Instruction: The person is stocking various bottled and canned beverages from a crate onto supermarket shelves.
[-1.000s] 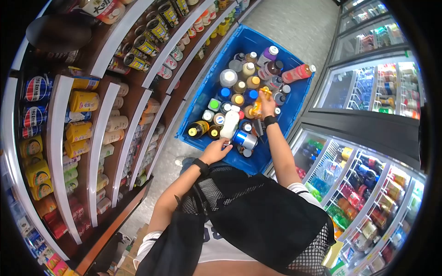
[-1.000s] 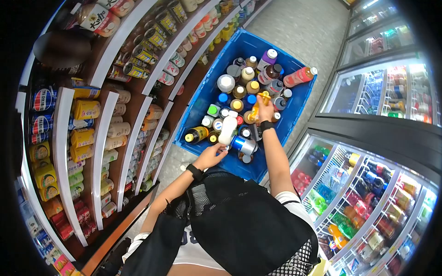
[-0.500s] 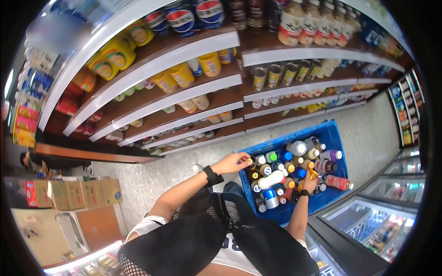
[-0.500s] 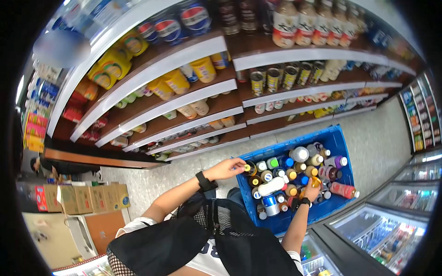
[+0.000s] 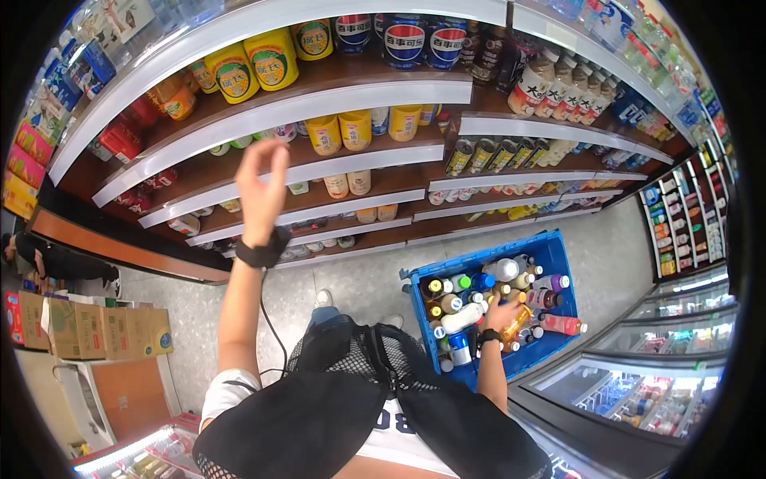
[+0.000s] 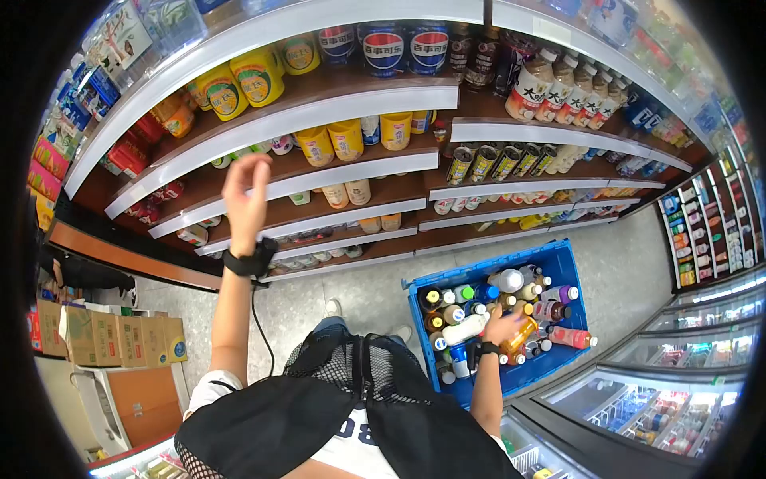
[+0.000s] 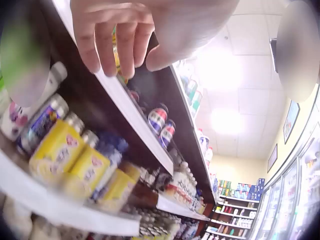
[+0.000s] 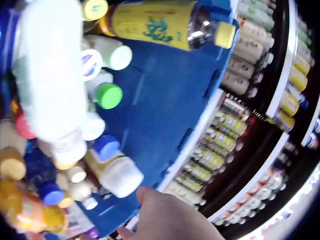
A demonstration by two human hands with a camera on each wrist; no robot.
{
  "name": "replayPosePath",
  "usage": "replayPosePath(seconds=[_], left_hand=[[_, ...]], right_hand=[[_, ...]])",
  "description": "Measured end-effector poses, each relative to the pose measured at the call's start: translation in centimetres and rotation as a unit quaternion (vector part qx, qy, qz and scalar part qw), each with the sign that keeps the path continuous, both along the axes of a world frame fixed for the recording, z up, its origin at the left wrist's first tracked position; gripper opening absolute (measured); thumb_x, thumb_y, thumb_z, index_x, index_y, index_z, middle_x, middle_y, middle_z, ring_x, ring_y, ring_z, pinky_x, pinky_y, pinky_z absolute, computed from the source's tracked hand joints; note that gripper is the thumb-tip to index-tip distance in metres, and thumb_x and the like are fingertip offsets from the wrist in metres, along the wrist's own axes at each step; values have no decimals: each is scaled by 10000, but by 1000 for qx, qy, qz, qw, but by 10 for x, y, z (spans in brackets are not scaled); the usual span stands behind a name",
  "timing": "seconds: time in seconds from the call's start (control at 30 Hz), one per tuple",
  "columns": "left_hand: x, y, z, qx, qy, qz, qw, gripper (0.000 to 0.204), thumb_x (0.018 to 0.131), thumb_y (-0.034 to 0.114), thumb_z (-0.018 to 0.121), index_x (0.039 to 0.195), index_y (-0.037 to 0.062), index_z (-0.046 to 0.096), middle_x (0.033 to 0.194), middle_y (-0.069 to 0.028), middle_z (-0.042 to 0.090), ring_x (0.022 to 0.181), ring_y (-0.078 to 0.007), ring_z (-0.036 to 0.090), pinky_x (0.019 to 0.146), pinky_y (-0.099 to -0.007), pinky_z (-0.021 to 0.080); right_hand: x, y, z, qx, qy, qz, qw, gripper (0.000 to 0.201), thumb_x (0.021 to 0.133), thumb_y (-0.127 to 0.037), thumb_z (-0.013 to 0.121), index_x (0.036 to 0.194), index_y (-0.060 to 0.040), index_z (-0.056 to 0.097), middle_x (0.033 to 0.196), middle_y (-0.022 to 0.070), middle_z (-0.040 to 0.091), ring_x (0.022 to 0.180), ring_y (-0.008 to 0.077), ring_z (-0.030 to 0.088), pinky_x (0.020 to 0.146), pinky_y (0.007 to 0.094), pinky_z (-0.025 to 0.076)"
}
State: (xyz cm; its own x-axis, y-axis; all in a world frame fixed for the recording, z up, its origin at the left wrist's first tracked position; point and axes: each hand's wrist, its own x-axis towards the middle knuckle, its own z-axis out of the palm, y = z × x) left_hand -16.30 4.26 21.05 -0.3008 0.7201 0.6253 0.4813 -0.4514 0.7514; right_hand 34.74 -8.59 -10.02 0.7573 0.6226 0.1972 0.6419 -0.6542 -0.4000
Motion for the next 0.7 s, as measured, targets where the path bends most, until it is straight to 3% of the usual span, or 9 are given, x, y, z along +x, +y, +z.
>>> replayPosePath(seconds=[0.07, 0.1, 0.23, 0.3, 0.33, 0.4, 0.43, 0.53, 0.7], left_hand=[[-23, 20, 25, 69, -4, 82, 994, 257, 862, 156, 652, 1068, 10, 600, 1029, -100, 637, 947, -183, 601, 827, -313, 475], [-40, 35, 35, 121, 27, 127, 984, 311, 853, 179, 666, 1098, 6, 583, 1067, -117, 623, 988, -209, 591, 853, -327, 466], [-67, 80, 64, 145, 68, 163, 974, 600, 774, 275, 738, 1194, -70, 483, 1208, -205, 518, 1147, -320, 488, 933, -380, 420], [-81, 101, 67, 160, 119, 166, 966, 682, 750, 313, 754, 1209, -86, 444, 1209, -234, 504, 1140, -346, 494, 937, -396, 418], [-91, 113, 66, 159, 113, 156, 968, 682, 750, 313, 754, 1209, -86, 444, 1209, -234, 504, 1140, -346, 494, 937, -396, 418], [-102, 133, 63, 127, 51, 25, 990, 703, 764, 306, 752, 1232, -69, 385, 1186, -209, 551, 1081, -304, 568, 914, -361, 449], [-96, 127, 67, 124, 49, 23, 991, 703, 764, 306, 752, 1232, -69, 385, 1186, -209, 551, 1081, -304, 568, 914, -361, 449], [-89, 120, 71, 53, 113, 44, 991, 688, 728, 358, 759, 1187, 3, 388, 892, -215, 665, 770, -395, 659, 678, -427, 538], [-122, 102, 88, -20, 126, -4, 992, 709, 721, 335, 777, 1231, -15, 430, 1018, -219, 651, 917, -336, 659, 798, -374, 519]], right_hand=[[-30, 19, 38, -9, -16, 36, 999, 717, 820, -381, 646, 1386, -51, 355, 1391, 320, 330, 1272, 458, 354, 1038, 562, 269], [-51, 31, 43, 85, -54, 54, 993, 703, 820, -363, 657, 1366, -25, 371, 1385, 310, 349, 1290, 448, 336, 1055, 538, 264], [-104, 67, 97, 228, 114, 208, 944, 649, 821, -277, 682, 1318, 38, 409, 1373, 301, 376, 1320, 413, 315, 1097, 460, 241], [-160, 77, 137, 225, 106, 282, 927, 604, 838, -262, 668, 1318, 12, 424, 1391, 290, 357, 1332, 399, 307, 1105, 452, 232], [-197, 76, 155, 224, 96, 308, 920, 578, 847, -244, 661, 1322, -10, 430, 1402, 277, 352, 1331, 395, 311, 1103, 445, 235], [-257, 76, 187, 231, 109, 356, 899, 548, 848, -216, 660, 1311, -17, 445, 1412, 252, 355, 1329, 386, 323, 1090, 439, 260], [-272, 75, 196, 242, 120, 378, 885, 531, 847, -206, 657, 1301, -19, 454, 1408, 246, 362, 1309, 382, 350, 1082, 432, 271], [-306, 71, 223, 241, 127, 441, 855, 495, 835, -184, 661, 1270, -28, 482, 1405, 227, 375, 1266, 370, 399, 1069, 421, 287], [-391, 72, 252, 266, 147, 464, 832, 456, 815, -156, 672, 1230, -42, 522, 1396, 197, 405, 1269, 359, 403, 1065, 430, 294]])
